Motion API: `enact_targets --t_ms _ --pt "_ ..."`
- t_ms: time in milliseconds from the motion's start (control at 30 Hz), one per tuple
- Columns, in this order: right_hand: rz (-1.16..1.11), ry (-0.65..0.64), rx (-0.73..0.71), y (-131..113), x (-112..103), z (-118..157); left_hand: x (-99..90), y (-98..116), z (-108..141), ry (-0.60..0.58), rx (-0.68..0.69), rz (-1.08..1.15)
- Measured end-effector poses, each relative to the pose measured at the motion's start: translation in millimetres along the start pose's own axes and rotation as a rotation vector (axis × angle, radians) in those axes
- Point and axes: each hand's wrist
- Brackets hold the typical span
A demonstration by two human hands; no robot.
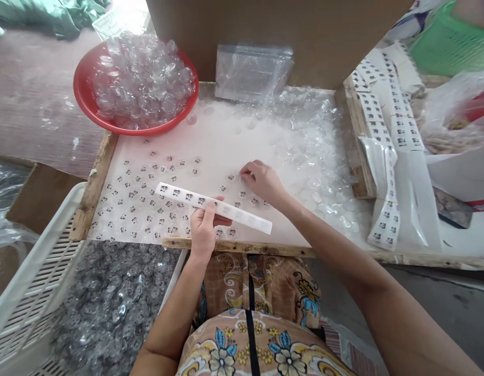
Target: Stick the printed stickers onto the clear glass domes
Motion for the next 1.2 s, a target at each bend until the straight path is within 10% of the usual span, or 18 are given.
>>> enact_targets --t_ms 300,600,733,1033,1200 --pt "0.045 -0.131 -0.300 22.1 -17.1 51.0 -0.1 0.5 0.7 0.021 0.012 0.005" --pt "0.049 -0.362 -0.505 -53.8 84.5 21.5 1.5 5.1 2.7 0.176 0.153 0.052" --pt "-0.198 -0.440 -0.731 -72.5 87.9 14.2 -2.4 3.8 3.5 0.262 0.277 0.050" --pt "-0.678 -0.092 -0.089 -26.3 30.8 18.5 -1.4 2.6 0.6 0.148 0.145 0.046" --pt "-0.590 -0.286 -0.260 -44.3 52.8 26.0 -1.1 3.8 1.0 0.146 0.159 0.074"
Point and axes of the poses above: each hand's wrist, its own z-axis away from the middle knuckle, its own x-axis out of the palm, y = z × x, and after that the axes turned 3 degrees about x, right-handed
